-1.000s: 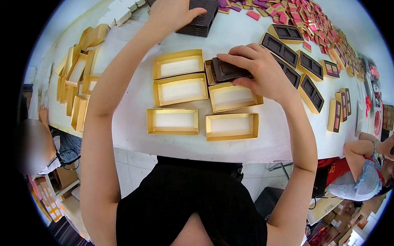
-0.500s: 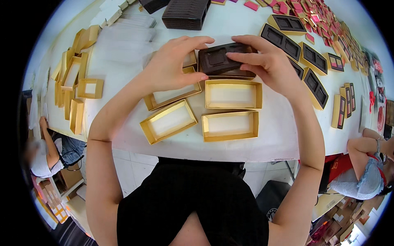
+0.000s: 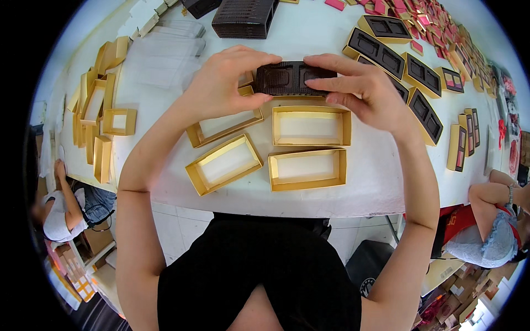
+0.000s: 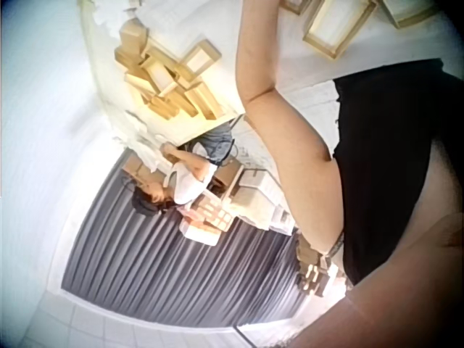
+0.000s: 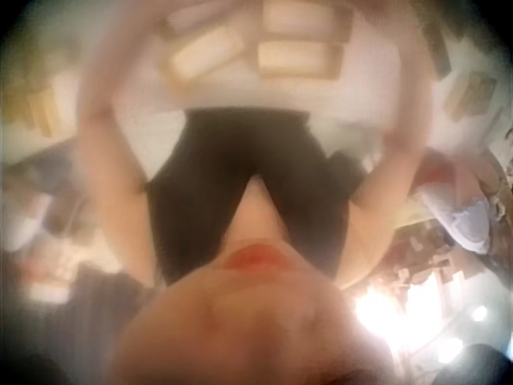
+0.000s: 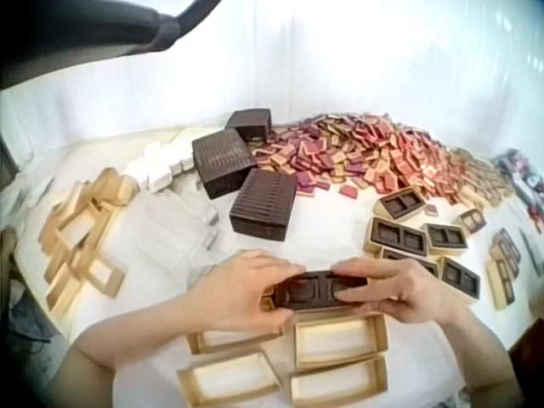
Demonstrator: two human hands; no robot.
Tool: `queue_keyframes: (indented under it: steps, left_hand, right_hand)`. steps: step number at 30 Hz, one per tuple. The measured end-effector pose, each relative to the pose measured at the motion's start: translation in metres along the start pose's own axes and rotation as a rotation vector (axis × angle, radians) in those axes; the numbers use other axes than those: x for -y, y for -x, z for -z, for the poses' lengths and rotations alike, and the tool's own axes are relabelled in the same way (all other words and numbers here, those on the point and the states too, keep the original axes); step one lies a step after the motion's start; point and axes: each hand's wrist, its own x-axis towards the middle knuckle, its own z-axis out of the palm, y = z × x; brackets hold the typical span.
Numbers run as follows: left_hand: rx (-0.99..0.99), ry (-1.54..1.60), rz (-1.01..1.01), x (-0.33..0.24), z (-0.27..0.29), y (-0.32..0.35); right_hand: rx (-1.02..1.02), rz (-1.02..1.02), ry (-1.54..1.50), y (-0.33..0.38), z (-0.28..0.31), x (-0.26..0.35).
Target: The person assembles cosmetic compacts by placing dark brown plastic inserts into gold-colored rectangular trays. They then place small pink and purple rectangular inserts into the compartments of the dark brown inserts. The person also folds white cardboard boxes and places the assembled compacts inside them.
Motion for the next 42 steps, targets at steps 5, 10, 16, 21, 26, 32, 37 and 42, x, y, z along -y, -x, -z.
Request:
queue_keyframes:
  steps: [5,10,16,21,26,32,37,42]
  left_hand:
    - [0.029,0.014,-0.026,0.010,0.001,-0.001]
    - [0.092,0.066,0.030,0.004,0.008,-0.006]
    - [0.072,-0.130,-0.044,0.000,0.006,0.000]
    - [0.051,-0.140,-0.088,0.001,0.006,-0.002]
    - [0.143,-0.135,-0.014,-0.005,0.011,-0.007]
    - [0.111,-0.362,-0.089,-0.007,0.006,-0.001]
    - [0.103,-0.604,-0.242,-0.016,0.010,-0.009]
    - [-0.421,-0.009,0.449,0.010,0.051,-0.050]
  right_hand:
    - [-0.047,0.090,0.090,-0.003,-0.004,-0.006]
    - [-0.170,0.082,0.133,0.000,-0.014,-0.016]
    - [-0.182,0.173,0.599,0.005,-0.018,-0.002]
    - [-0.296,0.119,0.635,0.000,-0.029,0.004]
    - [-0.301,0.154,0.667,0.001,-0.034,-0.007]
    - [0.012,0.087,0.645,0.015,-0.016,-0.005]
    - [0.090,0.082,0.902,0.007,-0.014,0.015]
    - [0.134,0.059,0.845,-0.007,-0.007,0.022]
